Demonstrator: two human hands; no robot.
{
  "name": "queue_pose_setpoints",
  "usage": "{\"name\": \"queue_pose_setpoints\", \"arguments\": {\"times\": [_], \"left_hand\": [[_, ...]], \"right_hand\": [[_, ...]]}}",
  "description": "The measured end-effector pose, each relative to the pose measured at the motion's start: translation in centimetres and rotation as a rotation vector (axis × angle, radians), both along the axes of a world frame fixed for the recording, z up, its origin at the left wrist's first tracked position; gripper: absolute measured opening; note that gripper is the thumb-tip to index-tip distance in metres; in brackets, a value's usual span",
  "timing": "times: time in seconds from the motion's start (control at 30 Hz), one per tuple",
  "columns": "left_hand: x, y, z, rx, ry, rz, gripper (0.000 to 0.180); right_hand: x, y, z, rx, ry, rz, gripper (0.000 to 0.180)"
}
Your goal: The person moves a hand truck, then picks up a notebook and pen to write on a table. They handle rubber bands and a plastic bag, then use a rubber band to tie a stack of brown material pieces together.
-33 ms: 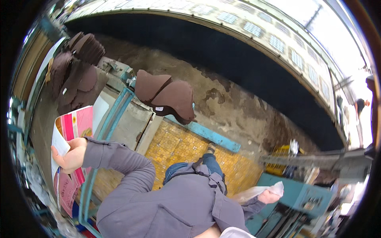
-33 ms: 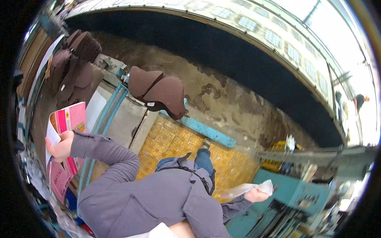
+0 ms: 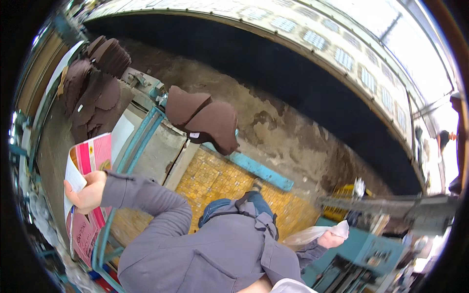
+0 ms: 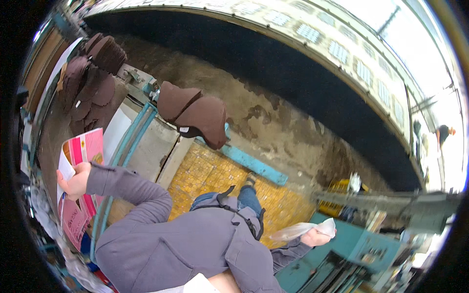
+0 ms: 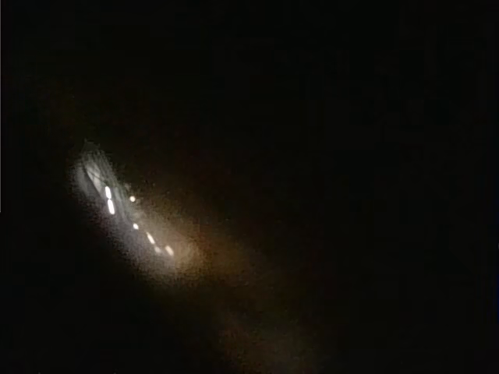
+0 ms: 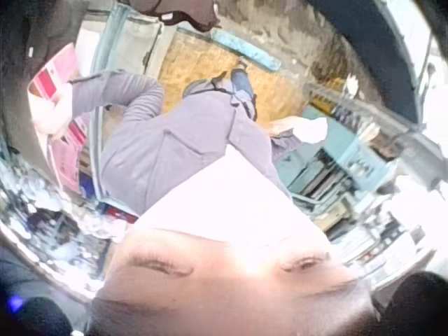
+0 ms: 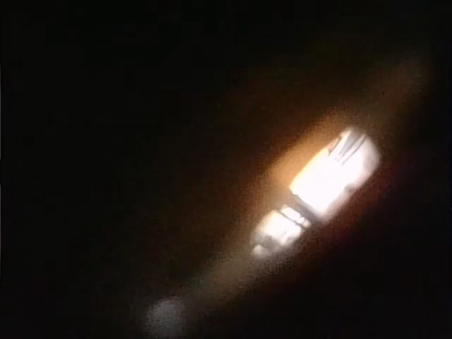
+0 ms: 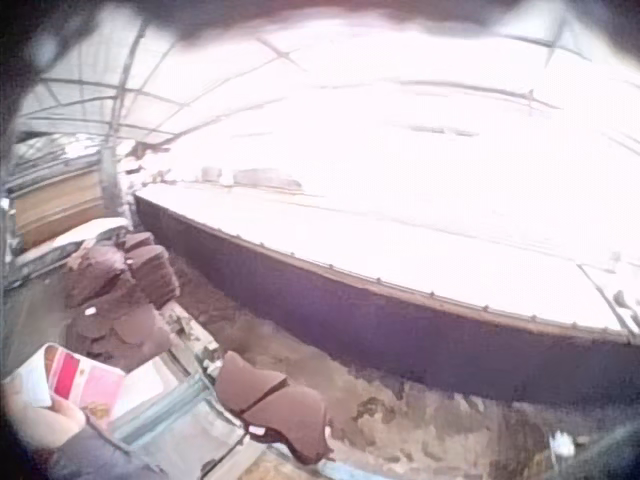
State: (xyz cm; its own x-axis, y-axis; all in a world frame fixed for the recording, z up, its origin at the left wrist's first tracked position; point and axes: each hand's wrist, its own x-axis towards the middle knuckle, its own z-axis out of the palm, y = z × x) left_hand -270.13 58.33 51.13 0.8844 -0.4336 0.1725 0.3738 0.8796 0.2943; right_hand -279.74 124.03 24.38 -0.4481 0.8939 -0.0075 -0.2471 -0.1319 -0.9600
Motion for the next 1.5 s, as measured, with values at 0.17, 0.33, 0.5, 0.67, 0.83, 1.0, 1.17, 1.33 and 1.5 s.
{"name": "queue_pose_setpoints", "arguments": {"times": [0.17, 0.33, 0.5, 0.67, 0.83, 1.0, 1.17, 1.33, 1.5], "left_hand": [[-4.7, 4.4, 1.6, -0.034, 0.075, 0.306, 0.029], [-6.1, 7.2, 1.2, -0.001, -0.135, 0.452, 0.041], [-18.6, 7.0, 2.4, -0.108, -0.147, 0.740, 0.023], [-27.4, 3.8, 0.4, -0.268, -0.107, 1.010, 0.020], [-37.0, -2.0, -1.7, -0.088, 0.060, 0.965, 0.029], [-42.5, -5.9, -1.7, 0.050, 0.188, 0.848, 0.027], [-48.3, -8.9, 1.3, 0.123, 0.067, 0.417, 0.033], [-50.7, -12.8, 2.1, 0.206, -0.052, 0.166, 0.036], [-49.0, -16.6, 1.4, 0.283, -0.125, 0.003, 0.029]], "right_hand": [[-21.6, -1.9, 6.5, -0.182, 0.219, 0.298, 0.022], [-34.9, -8.0, 10.5, 1.173, -0.083, 0.207, 0.047], [-44.8, -13.3, 12.0, 1.511, 0.091, -0.001, 0.049], [-54.7, -18.3, 7.2, 1.450, 0.236, 0.236, 0.053], [-61.9, -27.9, 5.5, 1.170, 0.255, 0.647, 0.054], [-70.3, -40.2, 9.8, -0.455, -0.104, 1.359, 0.024], [-74.1, -51.8, 10.3, 0.093, 0.120, 1.323, 0.021], [-83.5, -61.2, 6.9, -0.030, 0.007, 1.413, 0.024], [-91.6, -75.0, 0.6, 0.418, 0.393, 1.511, 0.031]]}}
